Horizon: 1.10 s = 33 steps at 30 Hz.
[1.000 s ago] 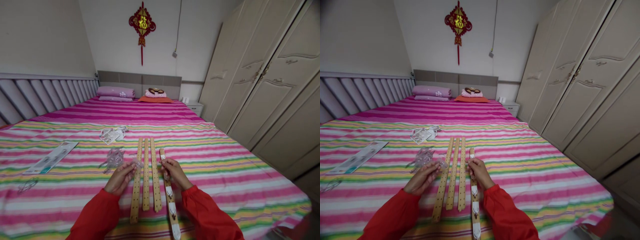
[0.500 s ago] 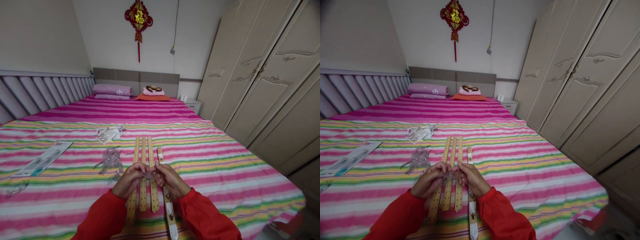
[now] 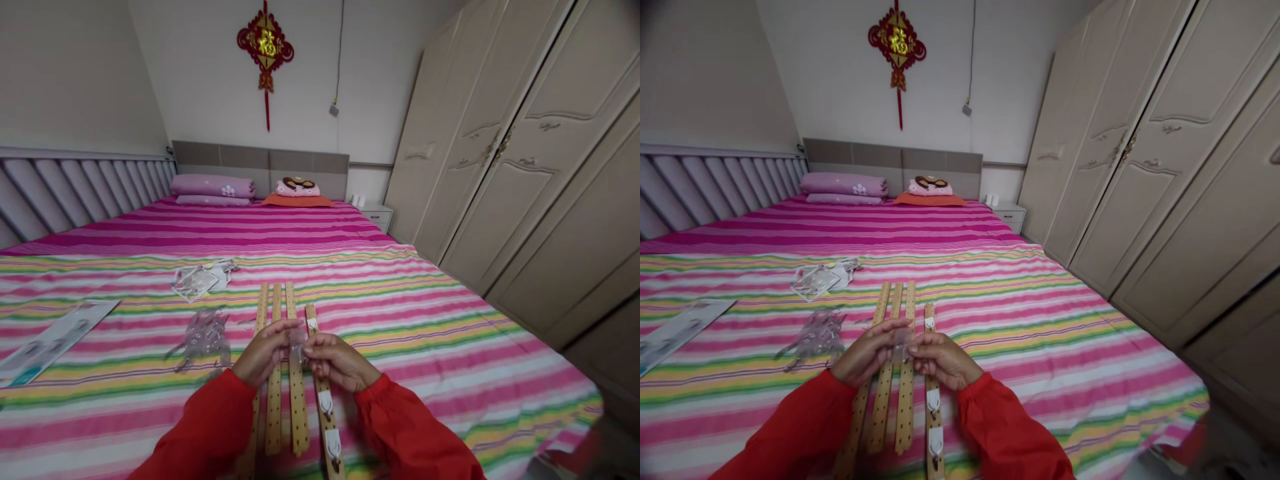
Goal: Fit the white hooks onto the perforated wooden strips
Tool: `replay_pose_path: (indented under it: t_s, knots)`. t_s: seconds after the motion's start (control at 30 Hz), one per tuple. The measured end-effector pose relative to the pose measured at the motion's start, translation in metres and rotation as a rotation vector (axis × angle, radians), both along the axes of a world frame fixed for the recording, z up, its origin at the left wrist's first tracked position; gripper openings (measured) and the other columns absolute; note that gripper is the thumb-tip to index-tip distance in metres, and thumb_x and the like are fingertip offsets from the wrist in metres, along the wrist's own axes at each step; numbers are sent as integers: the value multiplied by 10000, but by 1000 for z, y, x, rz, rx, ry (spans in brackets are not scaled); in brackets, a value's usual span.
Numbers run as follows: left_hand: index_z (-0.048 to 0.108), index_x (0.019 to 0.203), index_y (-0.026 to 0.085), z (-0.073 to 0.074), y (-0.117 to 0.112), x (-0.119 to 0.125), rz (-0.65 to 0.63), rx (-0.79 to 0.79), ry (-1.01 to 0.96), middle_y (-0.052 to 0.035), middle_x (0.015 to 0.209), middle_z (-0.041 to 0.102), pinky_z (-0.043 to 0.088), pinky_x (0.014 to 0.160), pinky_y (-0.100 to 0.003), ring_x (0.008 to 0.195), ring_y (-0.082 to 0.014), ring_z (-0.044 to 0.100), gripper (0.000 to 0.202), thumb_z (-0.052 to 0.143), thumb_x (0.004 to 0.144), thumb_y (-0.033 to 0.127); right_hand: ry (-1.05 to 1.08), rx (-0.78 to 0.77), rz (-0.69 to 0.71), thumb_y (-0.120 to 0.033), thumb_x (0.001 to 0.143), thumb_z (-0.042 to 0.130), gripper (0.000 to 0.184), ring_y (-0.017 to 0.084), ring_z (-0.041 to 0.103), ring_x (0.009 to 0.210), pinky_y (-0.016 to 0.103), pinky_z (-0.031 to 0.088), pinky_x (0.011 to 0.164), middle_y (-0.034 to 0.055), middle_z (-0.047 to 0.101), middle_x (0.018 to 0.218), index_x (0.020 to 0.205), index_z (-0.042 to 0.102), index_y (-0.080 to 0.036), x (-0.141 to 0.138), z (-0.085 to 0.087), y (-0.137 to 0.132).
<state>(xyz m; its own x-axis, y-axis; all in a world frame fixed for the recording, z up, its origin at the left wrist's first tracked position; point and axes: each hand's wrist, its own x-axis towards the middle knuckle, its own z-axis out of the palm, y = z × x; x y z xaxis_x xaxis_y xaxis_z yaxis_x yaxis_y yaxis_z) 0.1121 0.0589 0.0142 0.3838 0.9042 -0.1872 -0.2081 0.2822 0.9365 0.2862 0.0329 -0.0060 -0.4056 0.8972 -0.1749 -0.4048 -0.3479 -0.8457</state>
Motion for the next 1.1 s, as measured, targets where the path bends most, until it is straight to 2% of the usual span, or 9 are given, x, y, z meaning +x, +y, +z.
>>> replay_pose_path:
  t_s: [0.1, 0.2, 0.37, 0.5, 0.67, 0.8, 0.93, 1.1]
  knots:
    - [656, 878, 157, -10, 16, 10, 85, -21, 16, -48, 805, 698, 472, 722, -255, 767, -147, 637, 268, 685, 632, 259, -55, 7, -149, -274, 552, 829, 277, 45, 513, 436, 149, 384, 439, -22, 617, 546, 687, 633, -131, 7, -5, 21]
    - [658, 866, 145, -20, 35, 22, 118, 13, 37, -55, 795, 702, 479, 715, -239, 744, -134, 644, 277, 724, 632, 278, -152, 57, -284, -299, 550, 807, 265, 49, 491, 411, 151, 369, 419, -31, 587, 476, 642, 620, -135, 14, -12, 47]
    - [651, 858, 121, -33, 65, 38, 198, 81, 125, -37, 745, 701, 500, 712, -239, 700, -125, 646, 262, 726, 609, 155, -301, 95, -421, -289, 607, 728, 198, 57, 467, 381, 170, 358, 399, -39, 557, 431, 616, 596, -141, 20, -29, 82]
    - [658, 855, 124, -45, 80, 44, 196, 160, 285, -54, 808, 721, 511, 794, -287, 799, -163, 663, 206, 664, 649, 120, -347, 76, -447, -248, 628, 695, 170, 64, 455, 354, 183, 355, 382, -46, 536, 404, 590, 562, -149, 21, -39, 99]
    - [652, 975, 107, -62, 90, 44, 170, 288, 479, -78, 915, 723, 497, 862, -313, 893, -182, 660, 276, 550, 719, 101, -403, 42, -431, -187, 653, 659, 152, 60, 437, 328, 176, 338, 367, -45, 524, 374, 561, 545, -147, 24, -45, 111]
    - [646, 1033, 121, -70, 92, 43, 179, 428, 646, -84, 995, 702, 459, 930, -335, 964, -181, 631, 324, 453, 774, 94, -444, 14, -418, -170, 678, 635, 194, 51, 404, 309, 164, 300, 348, -55, 486, 337, 519, 525, -153, 26, -49, 116]
    - [619, 1148, 158, -70, 86, 41, 112, 690, 929, -93, 1142, 640, 403, 974, -334, 1092, -186, 552, 434, 389, 793, 61, -484, -13, -404, -147, 707, 590, 256, 45, 371, 291, 161, 275, 338, -56, 458, 313, 466, 503, -158, 24, -53, 119]
    - [523, 1290, 245, -60, 74, 43, -11, 744, 1270, -83, 1190, 594, 375, 922, -354, 1112, -220, 494, 520, 359, 823, 86, -525, -27, -392, -142, 707, 581, 304, 49, 354, 280, 166, 247, 322, -53, 434, 287, 419, 486, -166, 22, -54, 122]
